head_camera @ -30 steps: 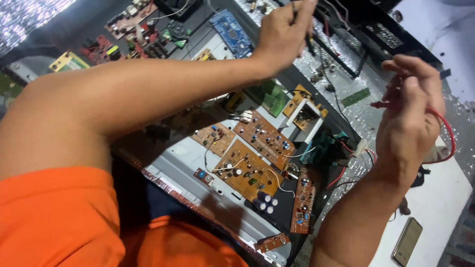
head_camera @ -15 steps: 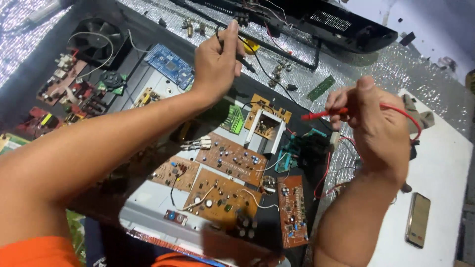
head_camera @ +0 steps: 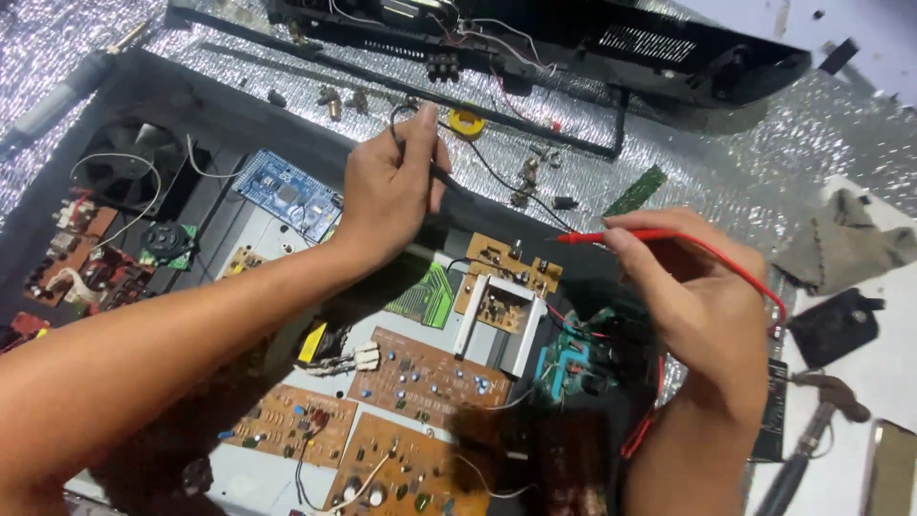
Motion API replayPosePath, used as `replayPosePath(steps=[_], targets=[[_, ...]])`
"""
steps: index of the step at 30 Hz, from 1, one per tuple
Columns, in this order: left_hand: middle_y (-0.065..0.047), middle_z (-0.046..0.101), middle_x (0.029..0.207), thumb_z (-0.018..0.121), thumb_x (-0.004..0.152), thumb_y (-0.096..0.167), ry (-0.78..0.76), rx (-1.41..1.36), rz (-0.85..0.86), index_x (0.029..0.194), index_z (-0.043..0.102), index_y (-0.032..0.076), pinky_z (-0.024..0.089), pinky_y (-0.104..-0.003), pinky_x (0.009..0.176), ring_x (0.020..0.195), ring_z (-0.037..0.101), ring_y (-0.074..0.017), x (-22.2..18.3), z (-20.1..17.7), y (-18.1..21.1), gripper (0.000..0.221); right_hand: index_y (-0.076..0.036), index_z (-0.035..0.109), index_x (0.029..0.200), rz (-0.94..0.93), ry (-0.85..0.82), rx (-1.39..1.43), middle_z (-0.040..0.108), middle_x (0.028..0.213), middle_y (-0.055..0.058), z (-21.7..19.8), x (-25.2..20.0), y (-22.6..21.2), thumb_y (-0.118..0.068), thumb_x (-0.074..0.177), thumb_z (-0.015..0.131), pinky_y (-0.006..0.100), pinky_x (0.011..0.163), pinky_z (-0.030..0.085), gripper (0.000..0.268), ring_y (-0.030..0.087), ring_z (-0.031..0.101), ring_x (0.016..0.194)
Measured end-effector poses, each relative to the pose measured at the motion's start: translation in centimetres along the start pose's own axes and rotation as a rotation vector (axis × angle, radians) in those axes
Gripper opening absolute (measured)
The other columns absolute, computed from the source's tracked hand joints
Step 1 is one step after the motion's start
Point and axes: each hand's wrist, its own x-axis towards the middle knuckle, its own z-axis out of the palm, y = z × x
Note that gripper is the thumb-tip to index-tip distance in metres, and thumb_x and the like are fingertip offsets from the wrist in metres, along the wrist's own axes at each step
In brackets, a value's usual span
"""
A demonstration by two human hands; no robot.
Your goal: Using a multimeter to test various components and circuit paths on an open television for faults.
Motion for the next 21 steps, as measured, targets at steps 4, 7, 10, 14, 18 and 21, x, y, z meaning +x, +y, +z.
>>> replayPosePath(steps=[4,7,10,14,18,21], targets=[[0.006,0.049,0.047,0.037,0.107,0.043,-0.082,0.020,0.020,0.075,0.061,0.012,0.039,-0.020,0.044,0.039,0.046,-0.0067,-0.1,0.6,0.1,0.050,0.006,0.071,0.107,-0.001,0.026,-0.007,0.065,0.086,0.010,-0.1,0.2,-0.2,0.008,0.095,0.068,0.024,0.066,0.045,0.012,0.015,0.056,0.071],[0.005,0.050,0.047,0.038,0.107,0.042,-0.131,0.017,0.046,0.075,0.061,0.011,0.039,-0.020,0.042,0.037,0.046,-0.0070,0.1,1.0,0.2,0.050,0.005,0.072,0.106,0.034,0.038,0.007,0.068,0.090,0.010,0.0,0.4,0.5,0.007,0.097,0.066,0.024,0.068,0.048,0.011,0.014,0.058,0.073],[0.005,0.050,0.047,0.037,0.108,0.040,-0.138,-0.018,0.060,0.076,0.061,0.011,0.039,-0.021,0.042,0.037,0.045,-0.0075,0.4,1.3,0.0,0.049,0.005,0.074,0.104,-0.057,-0.026,0.009,0.071,0.091,0.011,0.5,1.1,1.1,0.004,0.095,0.066,0.025,0.063,0.047,0.011,0.016,0.060,0.070],[0.004,0.049,0.048,0.038,0.108,0.039,-0.171,-0.062,0.060,0.075,0.061,0.011,0.038,-0.021,0.041,0.037,0.043,-0.0070,0.8,1.7,-0.1,0.048,0.004,0.076,0.099,-0.083,-0.102,-0.086,0.075,0.090,0.010,1.3,1.6,0.5,0.001,0.091,0.065,0.025,0.063,0.050,0.013,0.016,0.064,0.071],[0.003,0.051,0.048,0.039,0.106,0.040,-0.185,-0.067,-0.024,0.076,0.061,0.010,0.037,-0.022,0.042,0.038,0.044,-0.0074,0.7,1.7,0.1,0.048,0.005,0.075,0.093,-0.070,-0.118,-0.121,0.077,0.088,0.010,2.2,1.8,0.1,0.000,0.090,0.064,0.024,0.062,0.052,0.013,0.015,0.066,0.069],[0.004,0.050,0.047,0.038,0.106,0.040,-0.214,-0.082,-0.052,0.074,0.063,0.010,0.039,-0.021,0.044,0.038,0.045,-0.0074,0.4,1.9,0.0,0.050,0.001,0.077,0.087,-0.138,-0.120,-0.201,0.075,0.075,0.008,2.6,2.1,0.3,-0.003,0.088,0.068,0.025,0.048,0.044,0.010,0.014,0.058,0.054]])
